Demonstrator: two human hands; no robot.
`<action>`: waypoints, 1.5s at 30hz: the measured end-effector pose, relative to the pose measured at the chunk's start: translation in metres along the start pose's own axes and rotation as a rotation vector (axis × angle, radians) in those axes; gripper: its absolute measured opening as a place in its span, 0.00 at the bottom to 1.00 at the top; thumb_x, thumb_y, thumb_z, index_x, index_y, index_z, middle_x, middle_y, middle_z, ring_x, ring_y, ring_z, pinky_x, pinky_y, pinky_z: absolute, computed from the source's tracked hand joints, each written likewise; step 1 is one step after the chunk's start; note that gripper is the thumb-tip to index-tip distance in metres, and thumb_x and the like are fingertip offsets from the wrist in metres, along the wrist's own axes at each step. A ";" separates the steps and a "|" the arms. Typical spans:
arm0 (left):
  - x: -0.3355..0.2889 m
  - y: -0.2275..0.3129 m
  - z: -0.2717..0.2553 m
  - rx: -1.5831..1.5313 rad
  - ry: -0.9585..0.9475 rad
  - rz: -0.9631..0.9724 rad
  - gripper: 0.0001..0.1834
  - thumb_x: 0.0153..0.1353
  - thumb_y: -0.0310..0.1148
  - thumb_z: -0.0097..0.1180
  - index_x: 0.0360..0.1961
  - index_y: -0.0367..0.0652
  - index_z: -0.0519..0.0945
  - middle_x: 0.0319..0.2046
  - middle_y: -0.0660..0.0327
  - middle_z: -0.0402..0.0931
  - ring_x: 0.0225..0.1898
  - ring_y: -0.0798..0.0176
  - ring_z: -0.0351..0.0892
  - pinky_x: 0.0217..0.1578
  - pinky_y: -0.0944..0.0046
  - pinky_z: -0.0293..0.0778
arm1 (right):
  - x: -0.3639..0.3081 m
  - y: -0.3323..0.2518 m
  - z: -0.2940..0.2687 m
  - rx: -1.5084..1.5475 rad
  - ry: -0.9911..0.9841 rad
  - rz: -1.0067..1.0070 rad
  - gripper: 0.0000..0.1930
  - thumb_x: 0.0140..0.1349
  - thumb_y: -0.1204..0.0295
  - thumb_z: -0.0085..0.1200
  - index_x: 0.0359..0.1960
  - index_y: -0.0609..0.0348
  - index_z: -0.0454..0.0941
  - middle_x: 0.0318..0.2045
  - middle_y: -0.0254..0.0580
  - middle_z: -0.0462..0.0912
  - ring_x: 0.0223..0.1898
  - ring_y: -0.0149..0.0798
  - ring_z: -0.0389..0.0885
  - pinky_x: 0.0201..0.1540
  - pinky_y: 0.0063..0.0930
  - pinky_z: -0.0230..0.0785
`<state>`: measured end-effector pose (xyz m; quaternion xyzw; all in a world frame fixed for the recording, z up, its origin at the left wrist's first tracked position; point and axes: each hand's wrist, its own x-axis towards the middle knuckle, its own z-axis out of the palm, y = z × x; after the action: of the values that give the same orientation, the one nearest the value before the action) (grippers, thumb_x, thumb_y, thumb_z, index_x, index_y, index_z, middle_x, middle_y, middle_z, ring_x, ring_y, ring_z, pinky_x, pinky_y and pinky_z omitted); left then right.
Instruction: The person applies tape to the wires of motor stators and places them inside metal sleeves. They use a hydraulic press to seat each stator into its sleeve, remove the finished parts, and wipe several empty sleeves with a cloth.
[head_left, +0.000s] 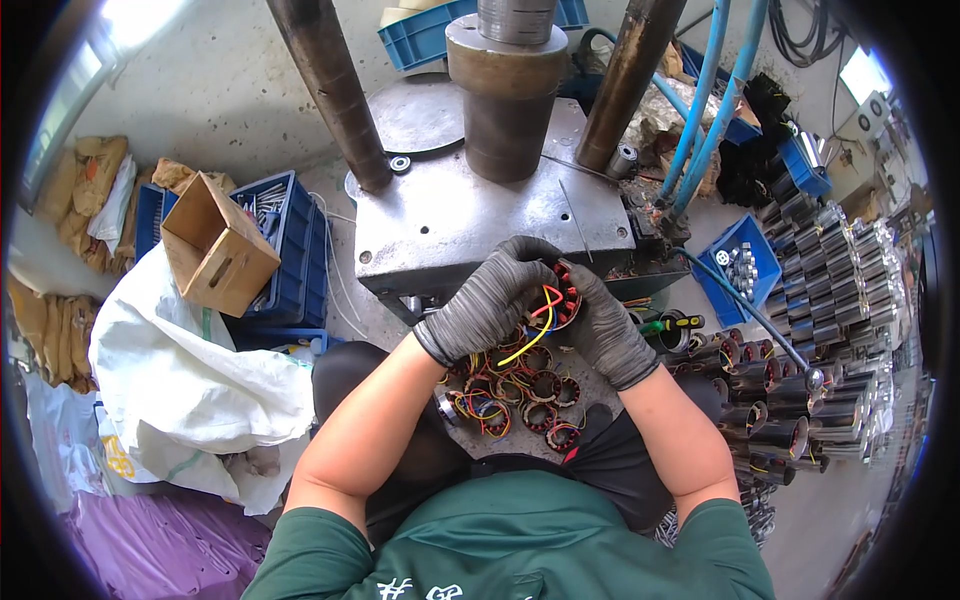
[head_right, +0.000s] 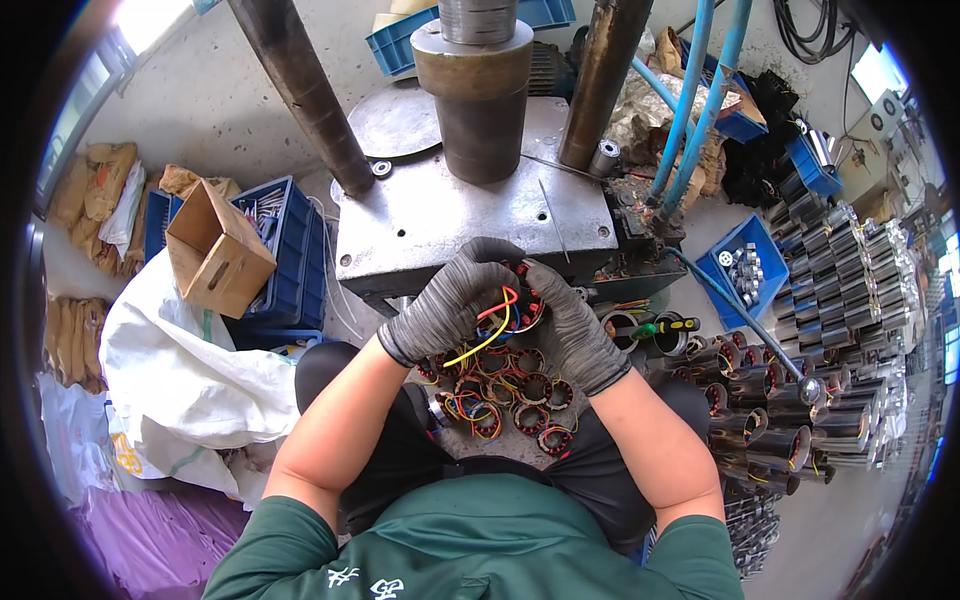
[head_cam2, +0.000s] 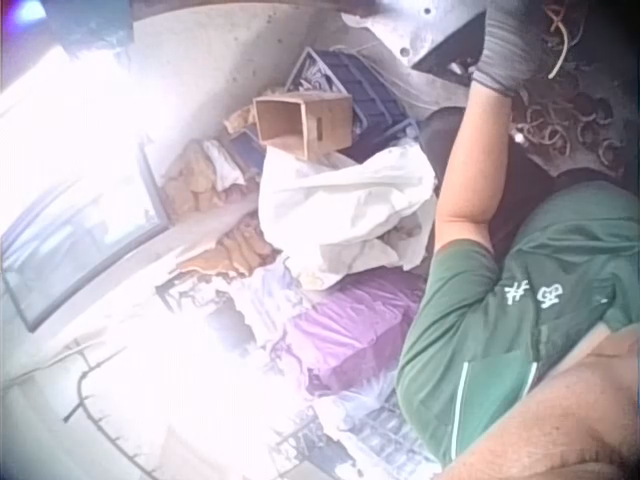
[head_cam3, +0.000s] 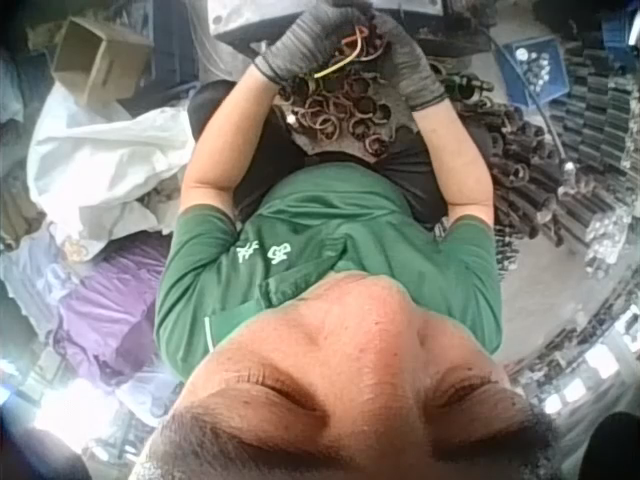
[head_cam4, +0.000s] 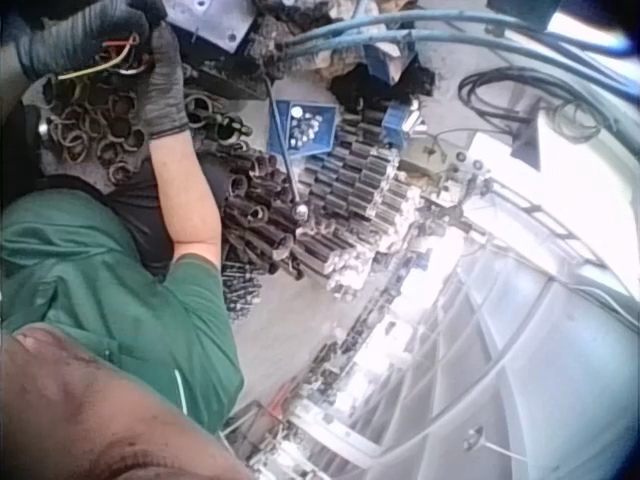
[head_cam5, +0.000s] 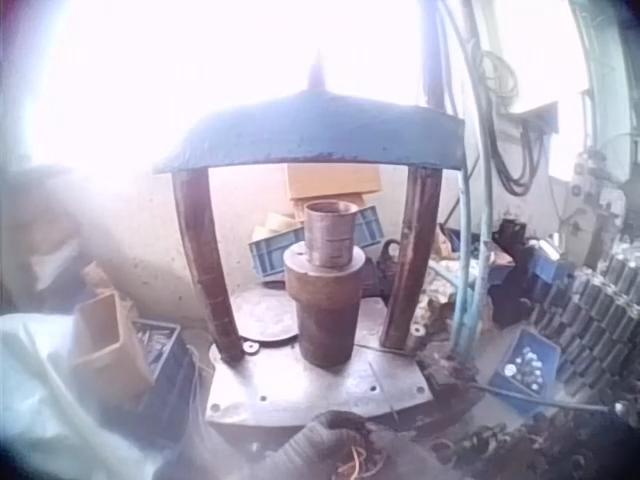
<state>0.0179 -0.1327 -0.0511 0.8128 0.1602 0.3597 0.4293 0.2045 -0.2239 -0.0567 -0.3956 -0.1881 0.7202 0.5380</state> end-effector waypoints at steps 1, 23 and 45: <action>0.002 0.003 0.001 -0.242 -0.055 -0.217 0.15 0.63 0.22 0.61 0.51 0.37 0.82 0.53 0.50 0.79 0.54 0.50 0.82 0.58 0.56 0.77 | 0.000 0.002 0.000 -0.027 -0.009 -0.013 0.27 0.65 0.53 0.67 0.61 0.48 0.78 0.50 0.32 0.84 0.47 0.35 0.86 0.43 0.36 0.85; -0.002 -0.015 -0.001 -0.418 -0.041 -0.265 0.34 0.57 0.42 0.77 0.63 0.41 0.80 0.59 0.59 0.78 0.65 0.61 0.74 0.66 0.57 0.71 | 0.003 0.008 -0.017 -0.456 -0.069 -0.225 0.48 0.54 0.77 0.72 0.76 0.56 0.59 0.62 0.39 0.77 0.62 0.35 0.75 0.66 0.31 0.72; 0.001 -0.023 0.014 0.300 -0.069 -0.221 0.24 0.50 0.22 0.69 0.51 0.40 0.80 0.45 0.48 0.78 0.49 0.42 0.80 0.54 0.50 0.78 | -0.011 0.015 -0.005 -0.308 0.001 -0.026 0.57 0.58 0.53 0.74 0.79 0.61 0.48 0.67 0.46 0.71 0.66 0.39 0.71 0.54 0.29 0.79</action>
<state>0.0299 -0.1274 -0.0743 0.8570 0.2855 0.2546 0.3454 0.1999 -0.2398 -0.0666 -0.4716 -0.3011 0.6756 0.4802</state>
